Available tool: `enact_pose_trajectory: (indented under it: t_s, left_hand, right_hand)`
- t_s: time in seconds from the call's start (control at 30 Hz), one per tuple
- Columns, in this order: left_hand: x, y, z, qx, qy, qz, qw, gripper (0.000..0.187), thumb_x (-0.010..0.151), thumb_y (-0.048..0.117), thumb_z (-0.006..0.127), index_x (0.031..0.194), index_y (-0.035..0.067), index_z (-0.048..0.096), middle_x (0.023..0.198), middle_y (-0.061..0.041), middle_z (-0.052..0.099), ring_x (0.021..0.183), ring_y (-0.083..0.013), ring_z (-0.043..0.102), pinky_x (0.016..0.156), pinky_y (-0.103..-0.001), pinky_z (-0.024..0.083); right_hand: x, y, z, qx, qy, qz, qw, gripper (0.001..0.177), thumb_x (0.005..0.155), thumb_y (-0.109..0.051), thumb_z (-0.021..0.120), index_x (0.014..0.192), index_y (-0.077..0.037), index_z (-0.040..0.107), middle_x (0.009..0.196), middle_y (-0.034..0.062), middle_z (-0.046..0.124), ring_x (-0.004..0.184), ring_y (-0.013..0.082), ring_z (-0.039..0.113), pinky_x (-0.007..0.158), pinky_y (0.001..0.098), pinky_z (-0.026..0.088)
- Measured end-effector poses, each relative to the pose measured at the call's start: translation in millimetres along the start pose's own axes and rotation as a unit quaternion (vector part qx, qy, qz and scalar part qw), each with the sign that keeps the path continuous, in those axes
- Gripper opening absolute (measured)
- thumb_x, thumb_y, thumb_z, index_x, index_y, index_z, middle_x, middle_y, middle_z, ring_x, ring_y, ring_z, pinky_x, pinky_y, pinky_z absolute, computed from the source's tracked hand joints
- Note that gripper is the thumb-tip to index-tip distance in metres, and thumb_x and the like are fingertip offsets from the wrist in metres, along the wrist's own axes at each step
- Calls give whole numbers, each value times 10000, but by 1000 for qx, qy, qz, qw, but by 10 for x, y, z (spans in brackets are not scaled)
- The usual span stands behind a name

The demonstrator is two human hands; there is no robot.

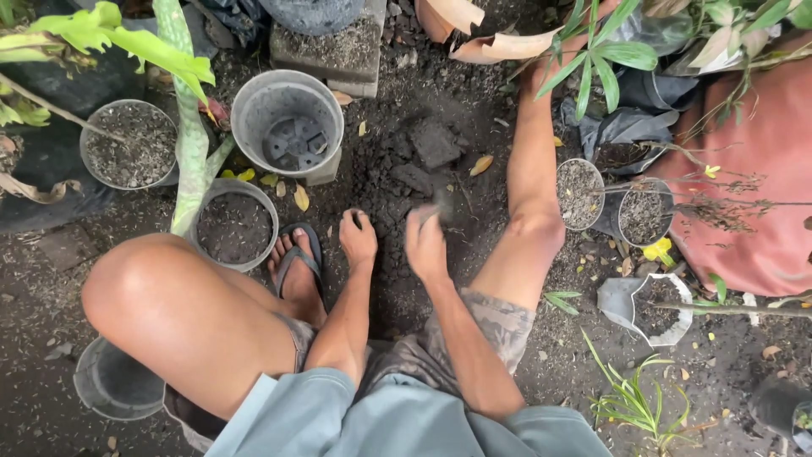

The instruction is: The person sits on the ground and uses a hand trowel to scoop soil into a white plastic pot containing a plant. They then use the trowel to break up and level the soil on the ground around the pot.

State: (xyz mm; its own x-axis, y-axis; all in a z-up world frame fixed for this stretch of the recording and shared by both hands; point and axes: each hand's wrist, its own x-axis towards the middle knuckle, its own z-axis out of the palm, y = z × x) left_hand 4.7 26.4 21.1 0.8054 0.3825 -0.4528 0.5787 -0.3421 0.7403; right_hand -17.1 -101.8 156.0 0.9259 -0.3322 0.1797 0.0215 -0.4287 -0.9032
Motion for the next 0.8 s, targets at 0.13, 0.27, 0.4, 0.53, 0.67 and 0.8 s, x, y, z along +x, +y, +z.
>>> enact_pose_trajectory:
  t_s: [0.13,0.27,0.4,0.53,0.67,0.8]
  left_hand:
    - [-89,-20,-46,-28,16,-36,999,418,1015,257,629,1372,167,431,1419,-174,487,1354,-385,497,1060,-527,532]
    - [142,-231,165,-45,40,110,992,338,951,186,725,1222,29,597,1124,-253,555,1152,-520,557,1038,-600,475]
    - [47,41,30,-132,12,26,991,351,1043,291,635,1242,15,546,1233,-272,564,1275,-498,524,1104,-629,424]
    - [124,134,18,-136,9,-7,991,224,1016,340,653,1032,120,615,788,-66,728,818,-235,739,835,-476,565]
    - [239,268,17,-90,17,-11,996,258,978,416,663,1042,166,650,751,-76,730,934,-316,727,912,-497,539]
    - [56,487,-150,-94,-21,-41,995,626,984,451,689,1405,6,565,1383,-259,608,1358,-397,534,1147,-545,451]
  right_hand:
    - [-430,674,-203,-324,-370,315,811,635,985,-506,469,1425,-58,564,1182,256,723,1125,428,695,935,606,524]
    - [181,-248,-258,-336,-210,205,895,389,943,-487,545,981,-116,655,805,262,726,873,500,727,794,603,533]
    - [443,-924,-319,-170,-36,75,982,322,1025,-390,593,937,-80,591,709,230,641,740,439,698,704,485,526]
    - [118,-591,-209,-165,-70,100,979,297,1088,-349,434,1079,-75,549,854,183,692,856,367,695,791,498,552]
    - [-623,1226,-128,-358,-311,346,810,446,977,-487,486,1172,-128,668,965,162,759,990,372,741,826,545,551]
    - [-308,344,-325,-285,-256,386,839,482,962,-508,524,1244,-143,662,1094,208,739,1106,426,695,918,569,525]
